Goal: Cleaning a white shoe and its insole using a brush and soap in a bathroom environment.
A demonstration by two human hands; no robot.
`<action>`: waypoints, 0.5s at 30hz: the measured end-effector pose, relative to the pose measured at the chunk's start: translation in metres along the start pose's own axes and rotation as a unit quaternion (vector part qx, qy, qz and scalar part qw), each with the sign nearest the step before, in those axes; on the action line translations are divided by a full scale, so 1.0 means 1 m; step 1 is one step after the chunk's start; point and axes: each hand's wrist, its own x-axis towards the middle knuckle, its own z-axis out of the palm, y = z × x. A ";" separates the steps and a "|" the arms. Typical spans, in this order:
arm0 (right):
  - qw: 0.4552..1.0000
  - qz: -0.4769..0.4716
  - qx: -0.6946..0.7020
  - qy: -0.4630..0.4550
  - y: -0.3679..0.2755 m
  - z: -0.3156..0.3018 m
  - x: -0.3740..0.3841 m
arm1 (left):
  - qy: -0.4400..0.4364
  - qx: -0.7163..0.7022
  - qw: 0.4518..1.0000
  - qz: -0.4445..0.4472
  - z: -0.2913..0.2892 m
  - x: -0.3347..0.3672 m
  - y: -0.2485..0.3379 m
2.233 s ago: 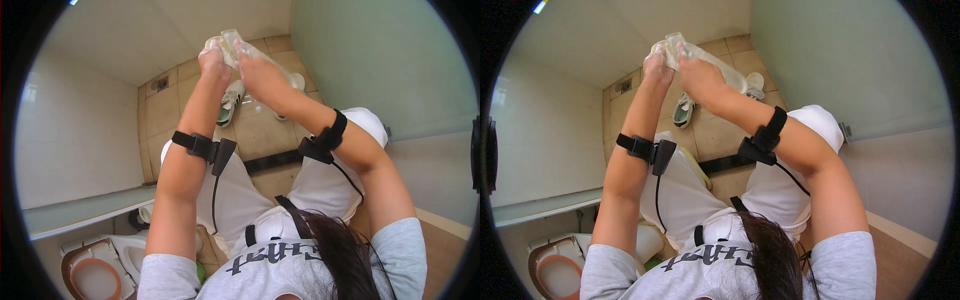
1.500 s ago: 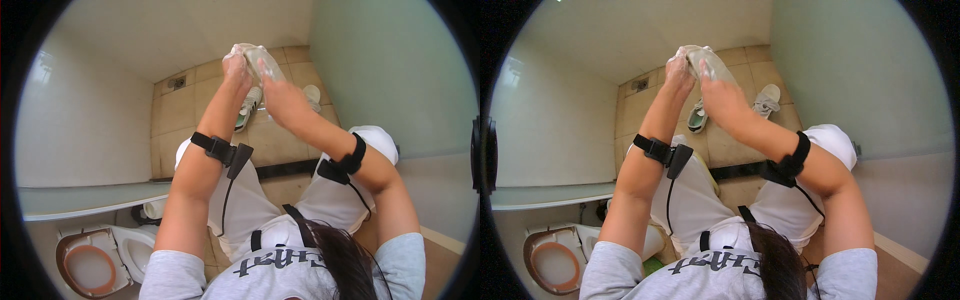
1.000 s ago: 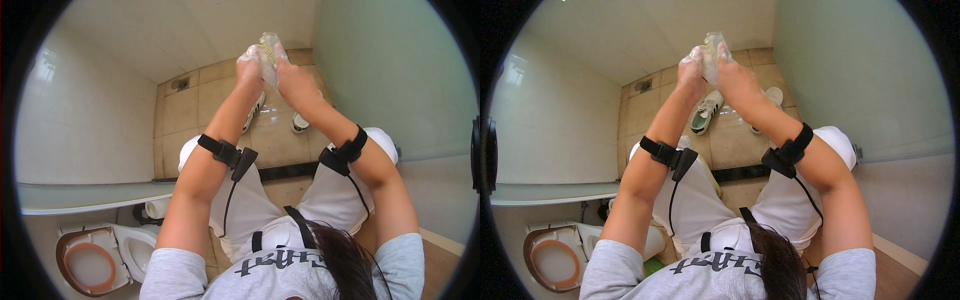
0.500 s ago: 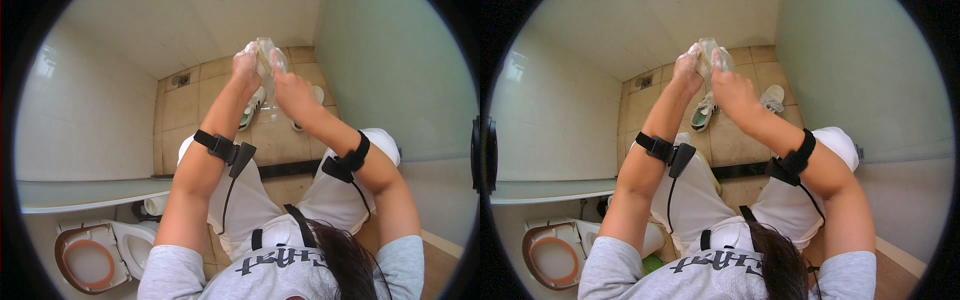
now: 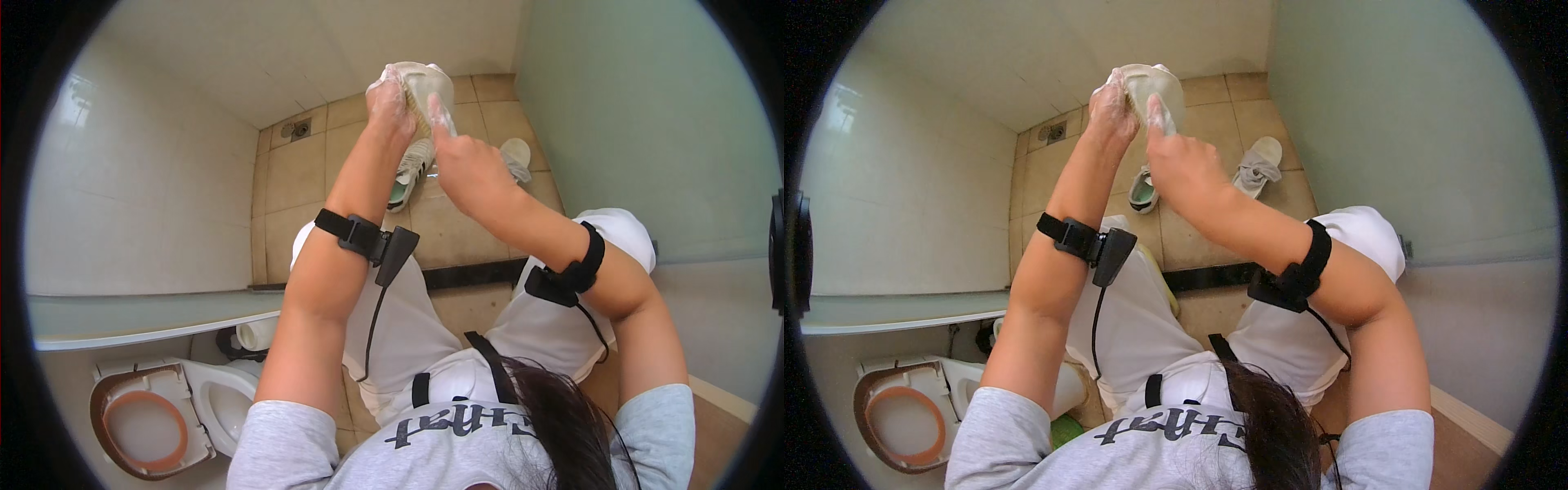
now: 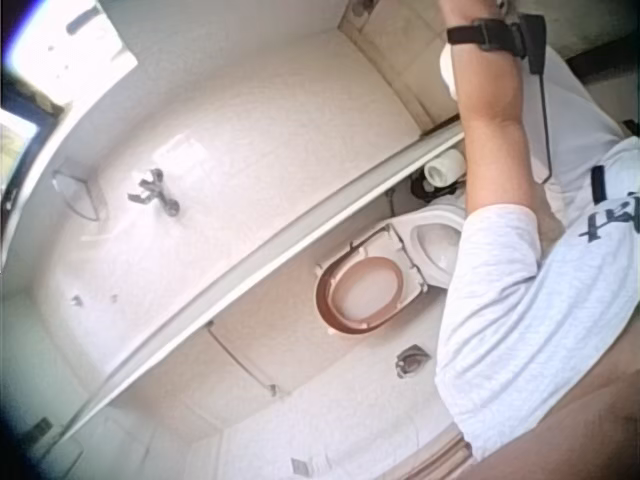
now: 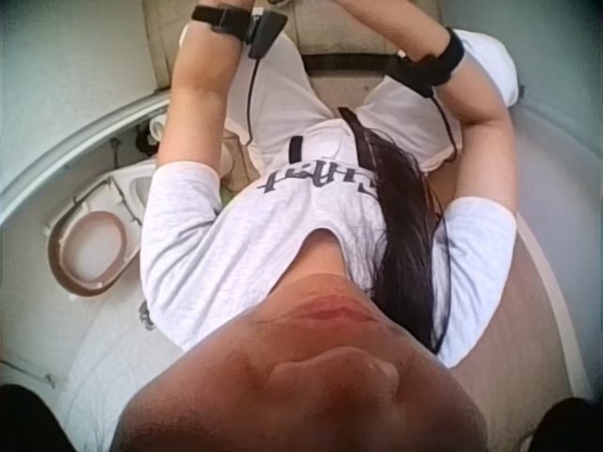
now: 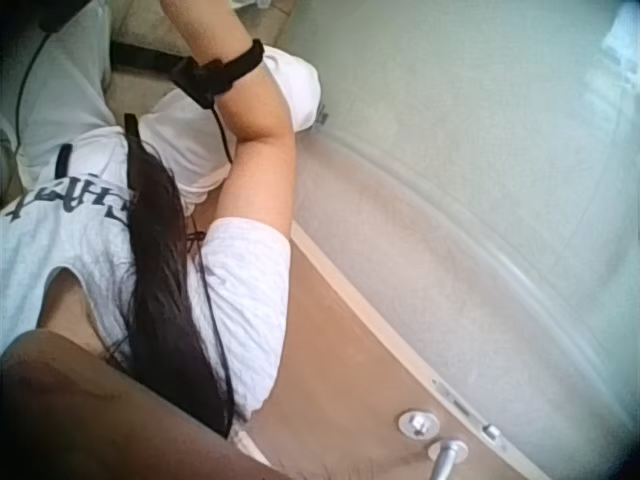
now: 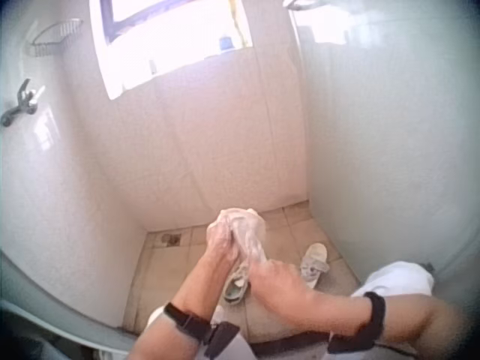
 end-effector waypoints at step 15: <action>0.999 0.043 -0.005 -0.002 0.014 0.005 0.008 | 0.041 0.028 0.998 0.048 0.006 -0.005 -0.005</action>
